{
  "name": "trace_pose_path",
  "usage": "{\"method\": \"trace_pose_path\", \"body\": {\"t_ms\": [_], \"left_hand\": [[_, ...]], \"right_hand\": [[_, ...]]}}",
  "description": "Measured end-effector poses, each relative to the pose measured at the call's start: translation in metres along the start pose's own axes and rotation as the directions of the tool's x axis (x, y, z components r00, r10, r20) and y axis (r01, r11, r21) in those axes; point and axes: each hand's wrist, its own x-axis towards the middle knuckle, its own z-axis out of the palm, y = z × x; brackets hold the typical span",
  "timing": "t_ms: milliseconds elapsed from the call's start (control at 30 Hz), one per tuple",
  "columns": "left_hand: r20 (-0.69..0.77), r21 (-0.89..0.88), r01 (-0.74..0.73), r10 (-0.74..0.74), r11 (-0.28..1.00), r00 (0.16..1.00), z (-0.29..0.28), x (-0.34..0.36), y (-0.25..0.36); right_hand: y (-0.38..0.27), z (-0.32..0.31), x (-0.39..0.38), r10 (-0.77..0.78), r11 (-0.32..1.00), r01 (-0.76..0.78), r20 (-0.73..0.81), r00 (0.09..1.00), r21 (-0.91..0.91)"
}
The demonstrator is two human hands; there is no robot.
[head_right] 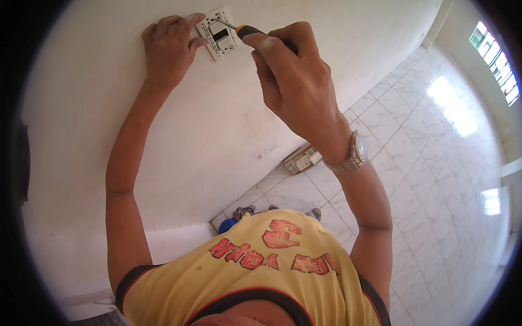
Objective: The person installs a wall outlet by connecting electrical wires to the terminals of the socket module, inserting it into the wall box, and securing it with a screwdriver before snapping on the faceplate.
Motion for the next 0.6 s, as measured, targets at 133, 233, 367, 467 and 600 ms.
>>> {"method": "trace_pose_path", "body": {"t_ms": [133,233,367,467,600], "left_hand": [[0.085,-0.06,-0.019,0.025,0.998,0.996,-0.006,0.019,-0.005],[0.099,0.021,-0.159,0.156,0.987,0.983,-0.035,0.04,-0.002],[0.28,-0.077,-0.211,0.224,0.975,0.933,-0.032,0.047,-0.016],[0.26,-0.058,-0.248,0.254,0.967,0.931,-0.032,0.046,-0.015],[0.205,0.0,-0.287,0.281,0.958,0.937,-0.033,0.041,-0.005]], "right_hand": [[0.01,-0.003,0.003,-0.011,1.0,0.011,0.031,0.999,0.002],[0.008,-0.016,0.008,0.035,0.997,-0.042,0.116,0.993,0.061],[0.027,-0.021,0.004,-0.047,0.989,0.014,0.229,0.972,0.145],[0.039,-0.024,0.004,-0.093,0.979,0.043,0.25,0.964,0.197],[0.047,-0.026,-0.001,-0.157,0.965,0.084,0.294,0.943,0.248]]}}
